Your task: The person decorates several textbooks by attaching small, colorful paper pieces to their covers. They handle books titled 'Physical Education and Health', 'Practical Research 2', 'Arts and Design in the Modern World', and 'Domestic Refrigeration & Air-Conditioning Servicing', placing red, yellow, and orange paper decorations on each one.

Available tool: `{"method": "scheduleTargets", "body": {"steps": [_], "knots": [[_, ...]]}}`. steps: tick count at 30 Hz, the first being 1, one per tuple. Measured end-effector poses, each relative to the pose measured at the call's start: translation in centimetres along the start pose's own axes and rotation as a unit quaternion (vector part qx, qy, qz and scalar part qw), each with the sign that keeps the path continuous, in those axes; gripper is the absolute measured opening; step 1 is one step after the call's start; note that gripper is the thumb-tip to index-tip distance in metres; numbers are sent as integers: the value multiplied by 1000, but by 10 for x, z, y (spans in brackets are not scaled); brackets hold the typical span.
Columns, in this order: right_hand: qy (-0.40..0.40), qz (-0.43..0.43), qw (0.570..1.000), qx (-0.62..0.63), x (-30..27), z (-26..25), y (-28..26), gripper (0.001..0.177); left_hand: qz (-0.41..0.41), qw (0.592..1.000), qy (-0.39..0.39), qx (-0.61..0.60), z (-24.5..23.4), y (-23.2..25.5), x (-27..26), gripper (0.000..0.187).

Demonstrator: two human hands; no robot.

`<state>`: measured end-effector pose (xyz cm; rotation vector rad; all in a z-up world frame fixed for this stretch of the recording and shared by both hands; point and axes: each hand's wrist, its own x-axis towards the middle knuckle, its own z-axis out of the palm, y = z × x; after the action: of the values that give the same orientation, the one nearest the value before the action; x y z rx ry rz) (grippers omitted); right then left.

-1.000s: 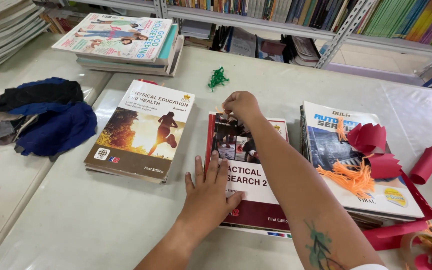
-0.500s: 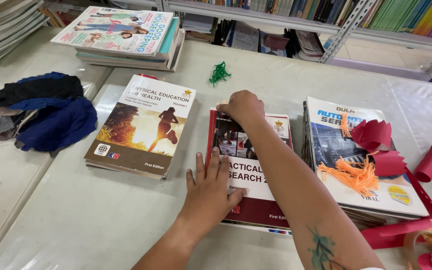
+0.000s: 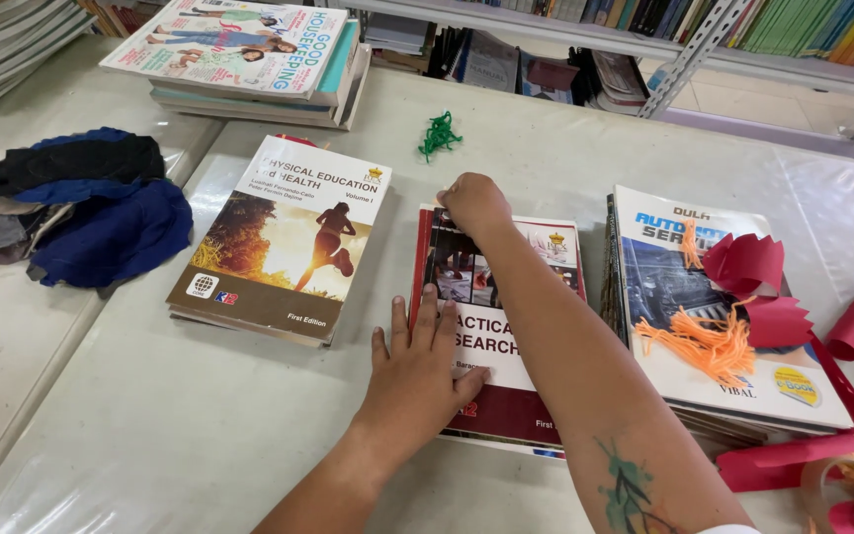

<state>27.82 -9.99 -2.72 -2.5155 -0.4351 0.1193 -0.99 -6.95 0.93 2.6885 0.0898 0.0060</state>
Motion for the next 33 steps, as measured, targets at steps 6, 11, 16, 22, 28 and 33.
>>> {"method": "scheduleTargets", "body": {"steps": [6,11,16,22,28,33], "knots": [[22,37,946,320,-31,-27,-11,43,-4,1000,6,7,2,0,-1,88],[80,-93,972,199,-81,-73,13,56,0,1000,17,0,2,-3,-1,88],[32,-186,981,36,-197,-112,25,75,-15,1000,8,-22,1,-2,0,91],[-37,-76,994,-75,-264,-102,41,97,-30,993,72,-94,29,-16,5,101],[-7,-37,995,-96,-264,-90,47,106,-93,991,47,-82,-10,-5,1,112],[0,-94,984,-153,-260,-77,55,93,-122,992,5,21,-14,-13,-7,87]]}}
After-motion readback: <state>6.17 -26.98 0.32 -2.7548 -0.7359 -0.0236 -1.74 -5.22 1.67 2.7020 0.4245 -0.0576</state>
